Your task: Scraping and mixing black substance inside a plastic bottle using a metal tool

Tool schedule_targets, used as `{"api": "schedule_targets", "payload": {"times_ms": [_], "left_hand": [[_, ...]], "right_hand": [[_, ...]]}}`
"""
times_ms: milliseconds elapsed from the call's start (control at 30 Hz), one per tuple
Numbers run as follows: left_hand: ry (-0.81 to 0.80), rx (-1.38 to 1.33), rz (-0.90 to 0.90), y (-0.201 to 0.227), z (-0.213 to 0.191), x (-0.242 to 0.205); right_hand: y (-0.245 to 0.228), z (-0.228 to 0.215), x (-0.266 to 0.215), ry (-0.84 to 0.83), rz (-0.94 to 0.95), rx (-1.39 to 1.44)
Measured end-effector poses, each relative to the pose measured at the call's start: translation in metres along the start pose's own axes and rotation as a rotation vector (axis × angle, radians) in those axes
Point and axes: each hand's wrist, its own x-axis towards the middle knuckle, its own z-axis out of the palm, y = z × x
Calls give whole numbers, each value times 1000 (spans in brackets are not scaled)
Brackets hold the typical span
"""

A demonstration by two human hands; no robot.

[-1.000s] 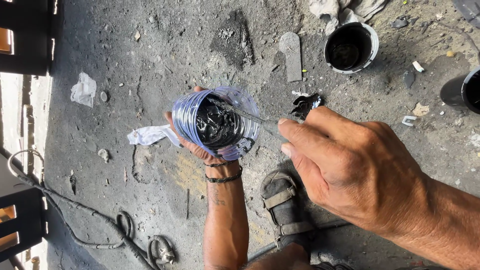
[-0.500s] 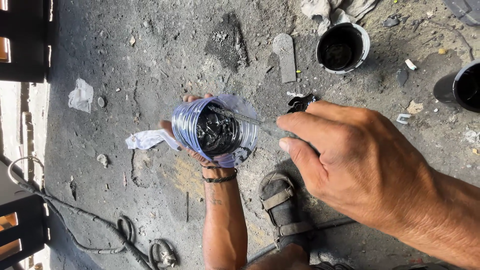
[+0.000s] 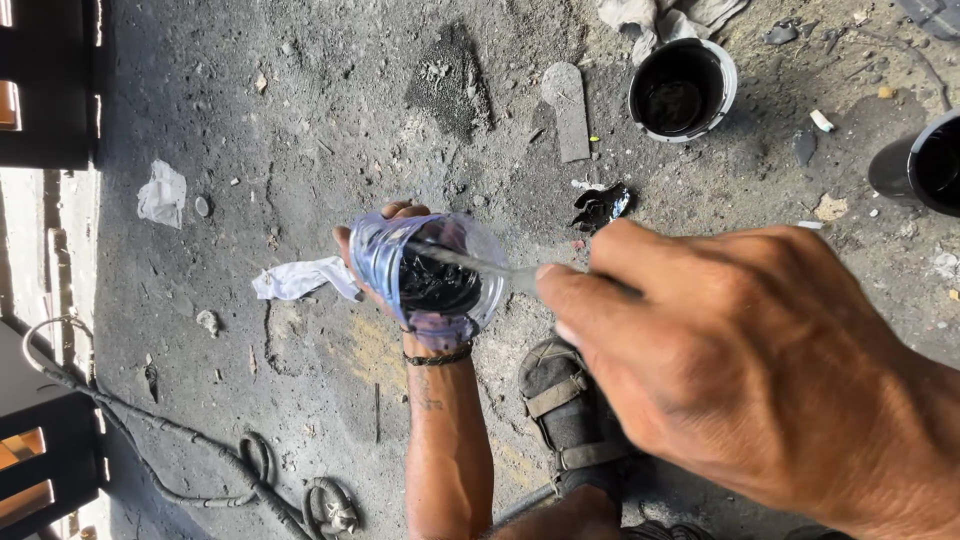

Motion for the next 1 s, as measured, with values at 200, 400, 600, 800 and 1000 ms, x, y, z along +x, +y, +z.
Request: {"api": "schedule_targets", "payload": {"times_ms": [200,400,600,800,1000], "left_hand": [[6,49,-16,0,9,-3],[24,103,-2,1,13,1],[27,154,-22,-9,17,-3],[33,203,-21,-11,20,0],[39,256,-11,-19,24,-3]], "right_hand": [[6,23,6,47,-108,-83],[-7,-4,6,-4,-130,-117],[1,21,8,103,-186,-228],[6,23,4,-50,-83,-101],[6,6,13,39,-143,-180]]}}
